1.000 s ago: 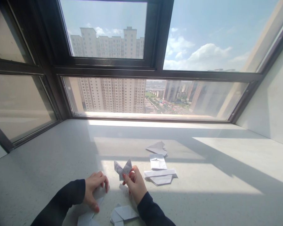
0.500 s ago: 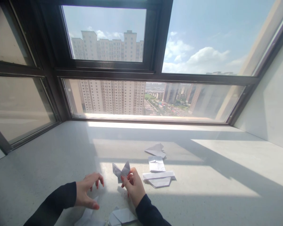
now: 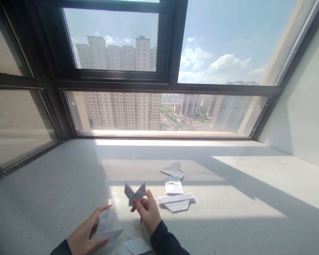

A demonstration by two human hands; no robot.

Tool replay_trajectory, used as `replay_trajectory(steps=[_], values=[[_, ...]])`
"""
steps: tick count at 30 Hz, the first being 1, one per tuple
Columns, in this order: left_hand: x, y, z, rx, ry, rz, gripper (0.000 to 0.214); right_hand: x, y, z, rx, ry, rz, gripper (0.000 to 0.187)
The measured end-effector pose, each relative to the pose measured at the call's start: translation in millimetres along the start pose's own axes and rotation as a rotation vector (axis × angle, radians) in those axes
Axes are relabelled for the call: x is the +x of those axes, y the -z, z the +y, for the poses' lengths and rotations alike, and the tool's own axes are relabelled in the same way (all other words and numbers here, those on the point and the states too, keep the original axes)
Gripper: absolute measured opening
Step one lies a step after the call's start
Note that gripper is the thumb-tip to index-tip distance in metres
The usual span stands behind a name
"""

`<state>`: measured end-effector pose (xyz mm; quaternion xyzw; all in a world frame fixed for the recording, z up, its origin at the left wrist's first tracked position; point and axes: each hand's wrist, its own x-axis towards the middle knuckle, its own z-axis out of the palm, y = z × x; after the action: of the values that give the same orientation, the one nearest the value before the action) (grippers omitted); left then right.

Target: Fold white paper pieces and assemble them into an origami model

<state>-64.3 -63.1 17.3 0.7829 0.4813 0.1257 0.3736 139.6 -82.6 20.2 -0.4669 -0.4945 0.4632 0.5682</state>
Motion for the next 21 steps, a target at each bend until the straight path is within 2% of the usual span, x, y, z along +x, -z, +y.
replay_trajectory(steps=[3,6,8,9,12,14,17,21], values=[[18,2.6,16,-0.34,0.004,0.085,0.03,-4,-1,-6,0.0,0.069,-0.03,0.038],[40,-2.8,34,-0.563,-0.01,0.203,0.027,-10,-5,-8,-0.043,0.151,-0.075,0.033],[53,-14.3,44,-0.841,-0.042,0.218,0.029,-12,-7,-5,-0.081,0.185,-0.084,0.031],[57,-21.8,48,-0.991,-0.027,0.206,0.031,-12,-7,-3,-0.105,0.192,-0.082,0.03],[62,-44.3,53,-1.109,-0.021,0.169,0.036,-8,-5,7,-0.211,0.167,-0.053,0.029],[61,-53.1,51,-1.265,-0.034,0.143,0.039,-4,-1,14,-0.268,0.126,-0.036,0.031],[58,-53.8,47,-1.519,-0.022,0.091,0.043,1,3,23,-0.277,0.078,-0.004,0.033],[58,-45.8,48,-1.587,0.087,0.027,0.058,1,2,24,-0.228,0.036,0.026,0.033]])
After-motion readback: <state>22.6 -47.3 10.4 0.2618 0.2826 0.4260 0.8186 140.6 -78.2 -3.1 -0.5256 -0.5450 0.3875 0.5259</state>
